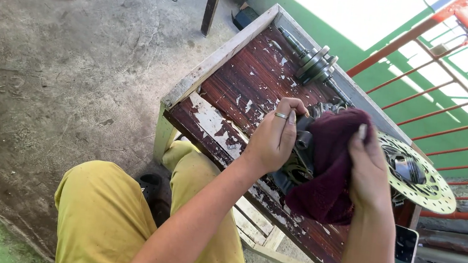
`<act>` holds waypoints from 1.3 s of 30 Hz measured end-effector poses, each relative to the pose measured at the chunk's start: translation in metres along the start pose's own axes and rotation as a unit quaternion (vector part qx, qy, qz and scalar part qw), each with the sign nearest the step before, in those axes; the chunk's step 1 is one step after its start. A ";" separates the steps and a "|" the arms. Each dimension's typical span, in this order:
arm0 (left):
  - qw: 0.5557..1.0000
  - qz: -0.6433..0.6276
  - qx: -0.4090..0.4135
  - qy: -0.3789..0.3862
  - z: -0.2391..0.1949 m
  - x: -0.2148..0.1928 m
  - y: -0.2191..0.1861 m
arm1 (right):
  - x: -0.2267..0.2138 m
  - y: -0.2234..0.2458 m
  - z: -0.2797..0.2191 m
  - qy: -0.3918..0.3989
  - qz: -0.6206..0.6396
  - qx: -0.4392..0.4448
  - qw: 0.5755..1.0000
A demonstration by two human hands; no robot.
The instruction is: Cleaning a motorcycle engine crankcase cover with a cloth
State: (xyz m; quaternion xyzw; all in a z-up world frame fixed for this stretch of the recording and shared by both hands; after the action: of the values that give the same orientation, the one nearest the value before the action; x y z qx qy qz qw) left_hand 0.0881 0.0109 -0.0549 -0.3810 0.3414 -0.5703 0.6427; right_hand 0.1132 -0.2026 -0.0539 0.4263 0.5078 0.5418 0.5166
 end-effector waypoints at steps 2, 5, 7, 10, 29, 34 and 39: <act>1.000 0.001 -0.004 -0.003 -0.001 -0.001 0.002 | 0.012 0.000 0.009 0.029 -0.014 0.005 0.999; 1.000 -0.011 -0.003 -0.011 0.002 -0.005 0.004 | 0.047 0.030 0.013 0.080 -0.053 -0.003 0.995; 1.000 -0.025 0.002 -0.014 0.001 -0.006 0.002 | 0.065 0.046 0.010 0.099 -0.076 -0.015 0.992; 1.000 -0.020 0.008 -0.019 0.003 -0.004 0.001 | 0.073 0.045 0.010 0.114 -0.087 -0.020 0.990; 0.997 -0.069 0.034 0.012 0.004 -0.002 -0.011 | -0.001 0.012 0.010 -0.155 0.049 -0.051 0.985; 0.997 -0.072 0.030 0.008 -0.007 -0.004 -0.005 | 0.037 0.011 0.001 0.023 -0.033 0.003 0.999; 0.996 -0.078 0.039 0.001 -0.015 -0.008 -0.009 | 0.003 -0.007 -0.013 -0.081 0.122 0.023 0.989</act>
State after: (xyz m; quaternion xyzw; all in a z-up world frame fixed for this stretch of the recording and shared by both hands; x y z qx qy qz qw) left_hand 0.0694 0.0165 -0.0540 -0.3807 0.2892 -0.6322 0.6097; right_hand 0.1014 -0.2012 -0.0626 0.5390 0.4207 0.5533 0.4758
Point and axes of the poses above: each hand's wrist, its own z-axis towards the middle knuckle, its own x-axis out of the palm, y = z × x, the point moved 9 cm from there along z, towards the middle knuckle, and after that the axes turned 1 degree about y, right-handed, at the moved point
